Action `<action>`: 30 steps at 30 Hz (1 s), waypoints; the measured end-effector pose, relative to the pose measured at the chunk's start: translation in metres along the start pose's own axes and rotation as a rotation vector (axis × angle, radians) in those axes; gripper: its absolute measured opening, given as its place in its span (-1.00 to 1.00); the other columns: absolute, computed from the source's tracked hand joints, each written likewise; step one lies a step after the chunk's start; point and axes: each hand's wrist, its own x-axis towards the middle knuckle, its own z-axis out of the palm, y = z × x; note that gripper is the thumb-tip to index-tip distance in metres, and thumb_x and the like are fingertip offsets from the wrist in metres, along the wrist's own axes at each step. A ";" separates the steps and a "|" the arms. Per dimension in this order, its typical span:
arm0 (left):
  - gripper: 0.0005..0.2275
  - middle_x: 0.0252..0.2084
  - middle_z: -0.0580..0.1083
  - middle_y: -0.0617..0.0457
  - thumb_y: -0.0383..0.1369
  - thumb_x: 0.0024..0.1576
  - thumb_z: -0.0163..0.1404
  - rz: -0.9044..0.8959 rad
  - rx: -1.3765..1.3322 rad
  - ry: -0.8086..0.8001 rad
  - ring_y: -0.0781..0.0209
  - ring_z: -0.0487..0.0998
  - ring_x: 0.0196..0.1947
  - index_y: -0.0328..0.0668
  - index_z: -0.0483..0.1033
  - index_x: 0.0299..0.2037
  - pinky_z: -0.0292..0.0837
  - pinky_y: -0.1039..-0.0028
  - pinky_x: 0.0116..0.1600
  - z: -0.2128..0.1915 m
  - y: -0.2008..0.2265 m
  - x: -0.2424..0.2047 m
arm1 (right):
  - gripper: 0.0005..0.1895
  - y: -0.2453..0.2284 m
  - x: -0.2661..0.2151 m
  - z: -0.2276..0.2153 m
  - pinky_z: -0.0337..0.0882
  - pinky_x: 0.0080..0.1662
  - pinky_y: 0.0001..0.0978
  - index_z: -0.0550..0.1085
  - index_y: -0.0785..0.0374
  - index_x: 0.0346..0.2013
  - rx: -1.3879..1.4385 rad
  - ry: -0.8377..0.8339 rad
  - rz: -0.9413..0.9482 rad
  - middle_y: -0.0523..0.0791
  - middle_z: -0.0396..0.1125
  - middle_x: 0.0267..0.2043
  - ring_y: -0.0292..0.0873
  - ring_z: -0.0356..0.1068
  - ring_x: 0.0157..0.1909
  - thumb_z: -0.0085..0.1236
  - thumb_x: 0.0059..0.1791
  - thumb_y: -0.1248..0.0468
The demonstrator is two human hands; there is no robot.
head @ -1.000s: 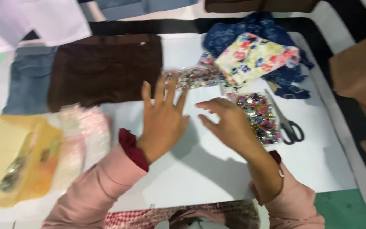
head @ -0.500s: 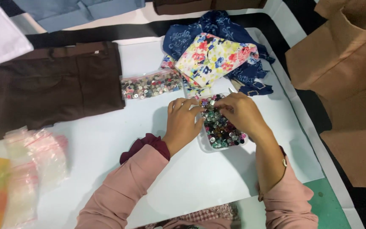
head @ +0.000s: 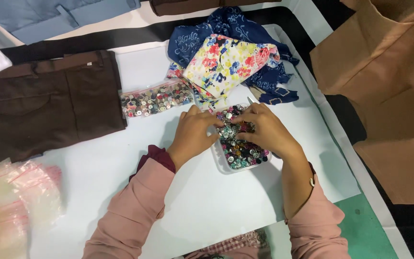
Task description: Picking up small metal buttons from a tray and placing them into small plastic bags
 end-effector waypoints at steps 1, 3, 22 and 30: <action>-0.75 -0.20 0.57 0.15 -0.33 -0.09 0.28 0.000 -0.001 0.000 0.07 0.38 -0.07 0.11 0.66 -0.18 0.21 0.21 0.06 -0.002 0.003 0.000 | -0.61 0.001 0.000 0.000 0.42 0.03 -0.03 0.65 0.21 -0.09 0.000 -0.001 0.000 0.08 0.45 -0.10 0.13 0.39 -0.02 0.45 -0.21 0.29; -0.77 -0.23 0.58 0.11 -0.31 -0.06 0.27 0.068 0.018 0.017 0.08 0.37 -0.13 0.03 0.67 -0.18 0.20 0.24 0.01 -0.007 0.009 -0.001 | -0.61 0.003 0.000 0.001 0.41 0.09 -0.01 0.64 0.18 -0.05 -0.022 -0.027 0.018 0.09 0.42 -0.08 0.15 0.37 0.03 0.42 -0.18 0.28; -0.93 -0.42 0.54 0.11 -0.40 0.07 0.13 0.221 -0.024 0.314 0.15 0.37 -0.28 -0.02 0.66 -0.28 0.22 0.37 -0.13 0.032 0.003 -0.002 | -0.67 0.019 0.004 0.015 0.46 -0.02 -0.10 0.64 0.20 -0.08 0.017 0.008 0.001 0.04 0.44 -0.18 0.06 0.42 -0.09 0.39 -0.13 0.25; -0.89 -0.41 0.54 0.21 -0.45 0.04 0.16 0.145 -0.164 0.488 0.18 0.40 -0.28 0.03 0.65 -0.27 0.29 0.40 -0.16 0.037 0.000 -0.006 | -0.83 0.013 0.001 0.024 0.40 -0.03 -0.12 0.67 0.17 -0.27 0.040 0.098 -0.177 -0.04 0.38 -0.17 0.03 0.36 -0.08 0.39 -0.16 0.34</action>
